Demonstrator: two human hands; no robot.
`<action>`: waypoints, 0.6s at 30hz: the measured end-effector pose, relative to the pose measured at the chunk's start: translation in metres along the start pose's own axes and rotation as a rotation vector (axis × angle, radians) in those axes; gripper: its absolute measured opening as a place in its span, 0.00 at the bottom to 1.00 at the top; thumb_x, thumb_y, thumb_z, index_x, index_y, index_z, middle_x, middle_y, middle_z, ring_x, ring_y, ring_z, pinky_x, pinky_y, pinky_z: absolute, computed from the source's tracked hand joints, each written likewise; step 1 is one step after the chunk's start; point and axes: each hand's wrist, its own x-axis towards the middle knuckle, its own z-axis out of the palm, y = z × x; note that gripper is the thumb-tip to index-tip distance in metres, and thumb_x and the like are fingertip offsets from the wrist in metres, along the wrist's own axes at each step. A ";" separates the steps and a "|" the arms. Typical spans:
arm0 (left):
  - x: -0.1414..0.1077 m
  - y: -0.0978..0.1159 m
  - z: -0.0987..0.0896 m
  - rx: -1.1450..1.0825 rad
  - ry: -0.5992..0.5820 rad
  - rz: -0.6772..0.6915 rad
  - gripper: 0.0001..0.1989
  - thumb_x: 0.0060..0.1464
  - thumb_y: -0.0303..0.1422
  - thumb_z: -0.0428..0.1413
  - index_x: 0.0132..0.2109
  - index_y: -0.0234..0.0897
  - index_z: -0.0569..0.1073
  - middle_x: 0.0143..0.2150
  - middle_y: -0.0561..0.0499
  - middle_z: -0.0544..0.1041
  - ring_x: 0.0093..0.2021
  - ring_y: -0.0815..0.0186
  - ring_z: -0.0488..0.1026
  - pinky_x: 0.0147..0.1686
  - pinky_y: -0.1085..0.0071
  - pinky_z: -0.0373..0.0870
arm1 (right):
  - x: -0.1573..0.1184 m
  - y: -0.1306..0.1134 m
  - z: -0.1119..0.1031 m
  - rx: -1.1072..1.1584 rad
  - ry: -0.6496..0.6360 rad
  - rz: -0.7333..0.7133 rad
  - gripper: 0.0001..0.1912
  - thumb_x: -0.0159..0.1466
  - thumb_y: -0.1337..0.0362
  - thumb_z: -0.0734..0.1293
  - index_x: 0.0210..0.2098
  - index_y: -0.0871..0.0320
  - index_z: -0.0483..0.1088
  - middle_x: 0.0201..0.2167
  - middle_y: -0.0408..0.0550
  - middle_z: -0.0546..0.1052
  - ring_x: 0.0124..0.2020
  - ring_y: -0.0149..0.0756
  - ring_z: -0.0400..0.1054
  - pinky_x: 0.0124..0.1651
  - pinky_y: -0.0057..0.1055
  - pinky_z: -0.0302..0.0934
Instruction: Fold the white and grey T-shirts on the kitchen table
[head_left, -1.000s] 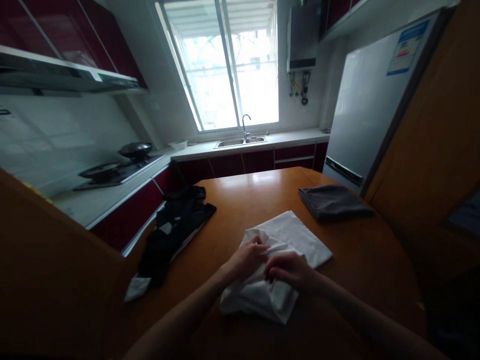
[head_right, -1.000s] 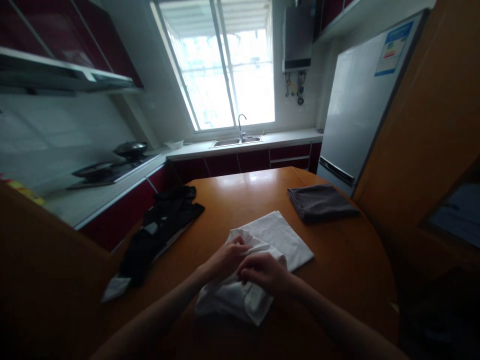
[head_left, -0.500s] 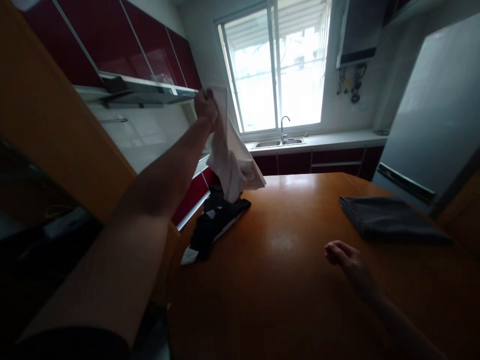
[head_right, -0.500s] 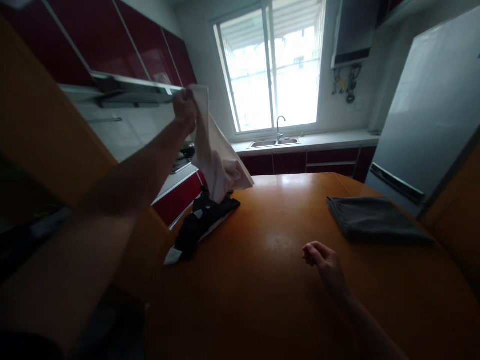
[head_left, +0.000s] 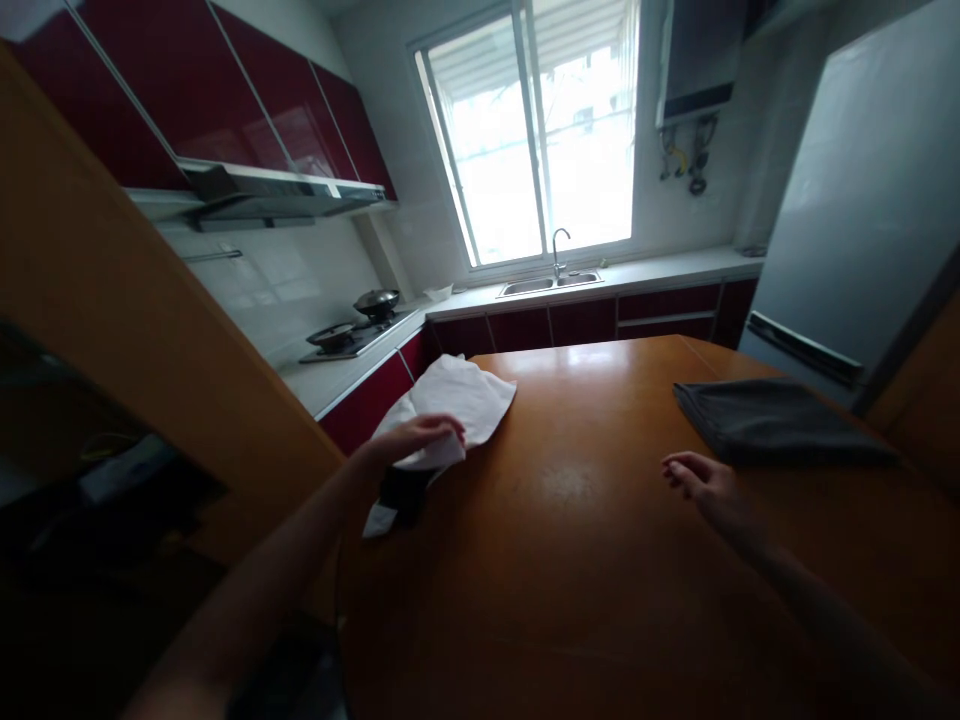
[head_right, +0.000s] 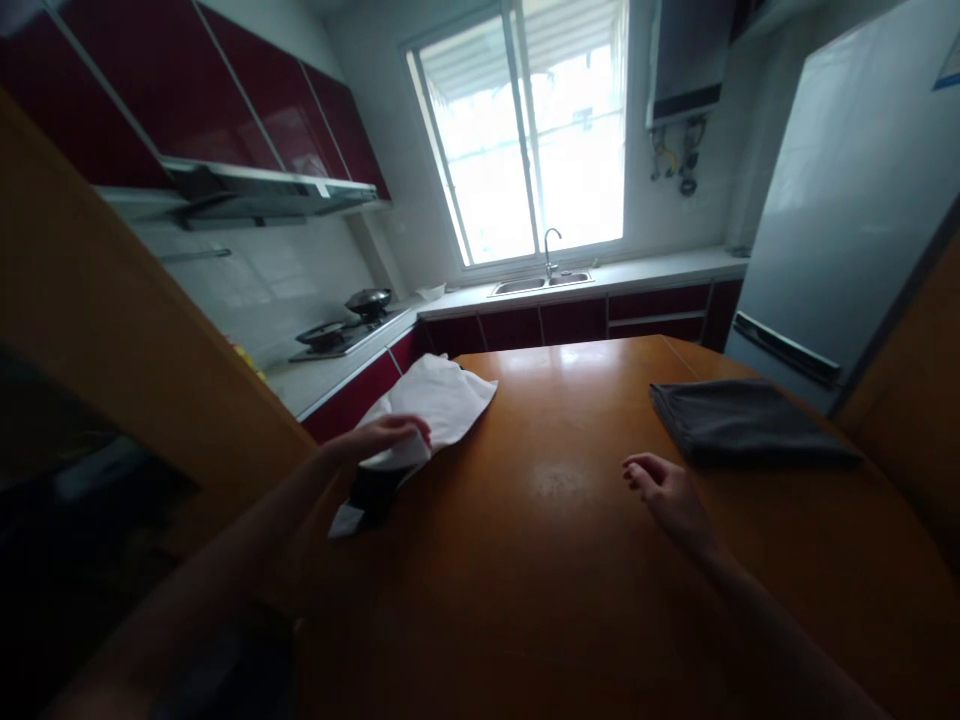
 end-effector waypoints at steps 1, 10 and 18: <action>-0.014 -0.012 0.009 0.029 -0.209 -0.086 0.25 0.53 0.51 0.63 0.48 0.36 0.78 0.44 0.44 0.82 0.46 0.54 0.79 0.47 0.62 0.75 | 0.014 0.005 -0.013 -0.094 0.079 -0.017 0.16 0.59 0.55 0.64 0.37 0.59 0.77 0.35 0.54 0.80 0.35 0.43 0.73 0.37 0.34 0.65; -0.018 -0.088 0.037 0.406 0.339 0.001 0.25 0.58 0.48 0.51 0.53 0.35 0.74 0.52 0.39 0.77 0.53 0.52 0.75 0.55 0.54 0.70 | 0.093 0.064 -0.106 -1.046 0.419 0.273 0.21 0.63 0.58 0.64 0.50 0.63 0.75 0.50 0.68 0.74 0.52 0.61 0.65 0.47 0.49 0.59; 0.019 -0.129 0.094 0.810 0.694 0.184 0.17 0.60 0.38 0.51 0.53 0.39 0.73 0.56 0.39 0.73 0.58 0.47 0.70 0.57 0.46 0.67 | 0.049 0.010 -0.060 -0.895 0.461 -0.151 0.14 0.69 0.61 0.60 0.31 0.59 0.72 0.35 0.56 0.75 0.41 0.46 0.67 0.45 0.38 0.59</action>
